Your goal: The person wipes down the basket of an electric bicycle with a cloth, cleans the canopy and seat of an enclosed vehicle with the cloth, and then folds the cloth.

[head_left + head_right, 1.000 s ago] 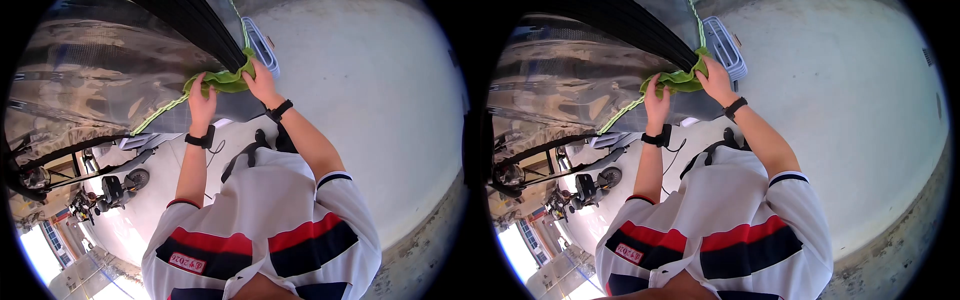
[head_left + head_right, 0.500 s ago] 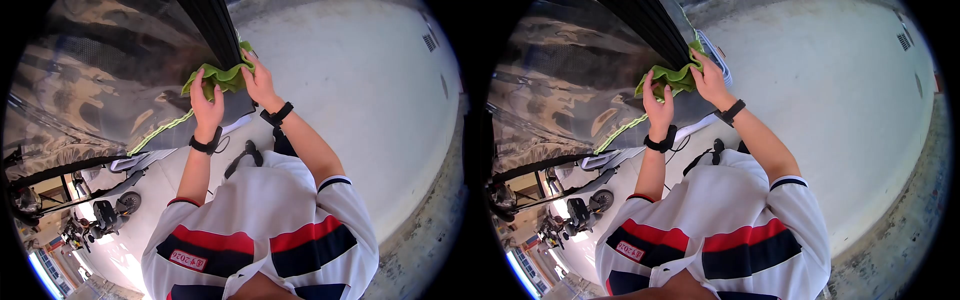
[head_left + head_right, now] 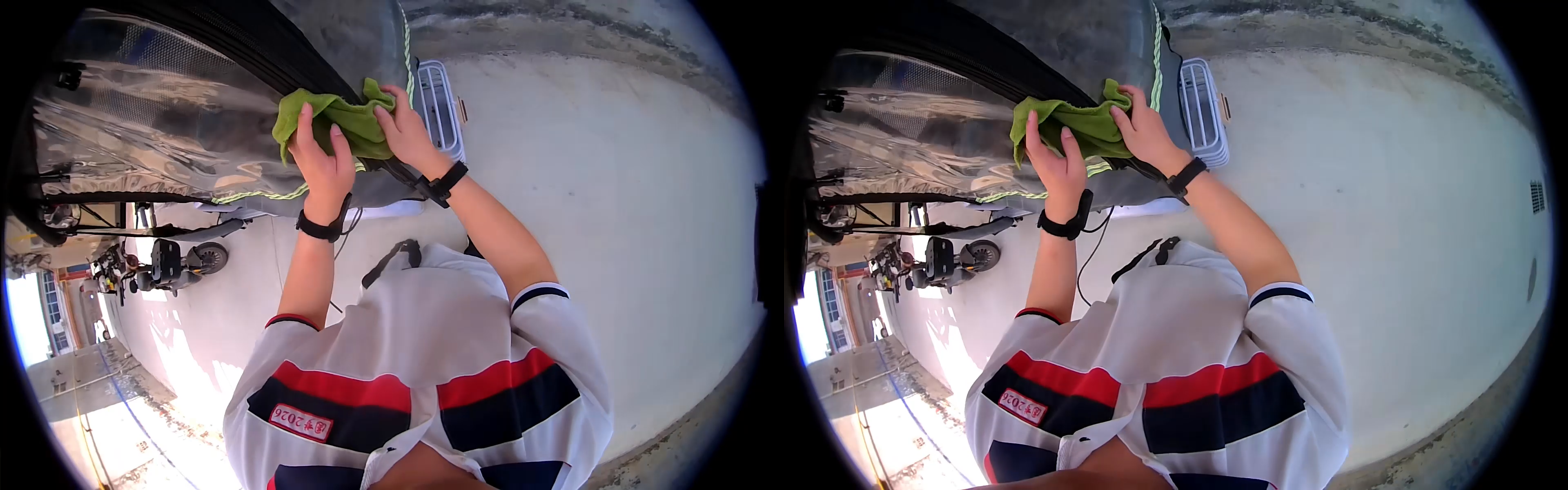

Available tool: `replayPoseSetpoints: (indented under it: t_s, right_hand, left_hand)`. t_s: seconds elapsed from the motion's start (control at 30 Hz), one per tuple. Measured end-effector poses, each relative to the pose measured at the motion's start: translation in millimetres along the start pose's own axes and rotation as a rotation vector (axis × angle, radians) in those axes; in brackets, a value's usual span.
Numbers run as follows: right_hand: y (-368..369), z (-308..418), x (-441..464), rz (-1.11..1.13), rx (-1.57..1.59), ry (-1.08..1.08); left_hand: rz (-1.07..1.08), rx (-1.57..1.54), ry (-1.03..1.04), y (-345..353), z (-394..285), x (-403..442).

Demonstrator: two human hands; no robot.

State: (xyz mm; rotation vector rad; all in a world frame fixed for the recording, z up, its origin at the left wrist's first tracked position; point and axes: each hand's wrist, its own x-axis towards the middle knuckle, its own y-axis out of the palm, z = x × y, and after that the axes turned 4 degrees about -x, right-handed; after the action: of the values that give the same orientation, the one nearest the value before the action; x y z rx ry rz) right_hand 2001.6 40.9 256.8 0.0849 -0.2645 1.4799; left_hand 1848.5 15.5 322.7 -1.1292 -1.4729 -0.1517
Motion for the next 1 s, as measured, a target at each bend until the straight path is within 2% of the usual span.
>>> replayPoseSetpoints:
  t_s: [0.03,0.13,0.17,0.27,0.3,0.37,0.57,0.77,0.83,0.93,1.0]
  right_hand:
    - [5.2,-5.2,-1.5,-0.070,0.017,-0.093]
    - [4.7,-8.6,-6.4,0.097,-0.049,0.024]
    - [3.8,-8.6,-5.0,0.087,-0.023,0.011]
    - [13.0,-12.8,-8.1,0.064,-0.007,-0.089]
    - [12.7,-12.1,-6.7,0.054,-0.009,-0.134]
    - [9.4,-10.6,-8.6,0.024,-0.014,-0.217]
    - [0.5,-11.1,-2.0,0.091,0.027,-0.472]
    - [-0.9,-4.6,6.4,0.212,0.046,-0.458]
    - [-3.7,15.6,5.5,0.210,0.140,-0.411]
    - [-3.2,38.9,8.8,0.227,0.239,-0.350]
    - [-2.1,49.6,14.8,0.232,0.263,-0.352]
  left_hand:
    - [-0.010,-0.008,-0.026,3.3,-2.4,1.9]
    - [-0.075,0.004,-0.160,12.9,-12.2,-0.2]
    - [-0.050,0.051,-0.129,13.1,-9.5,1.1]
    - [-0.032,0.108,-0.218,7.1,-16.1,1.5]
    - [-0.112,0.085,-0.196,10.5,-14.2,3.3]
    - [-0.102,0.115,-0.222,9.2,-19.1,4.5]
    - [-0.077,0.203,-0.254,10.0,-26.7,9.9]
    - [-0.121,0.247,-0.230,8.6,-37.3,18.9]
    - [-0.153,0.242,-0.199,2.2,-42.8,25.0]
    - [-0.106,0.138,-0.158,-11.5,-46.8,36.1]
    - [-0.087,0.067,-0.220,-17.0,-48.5,41.1]
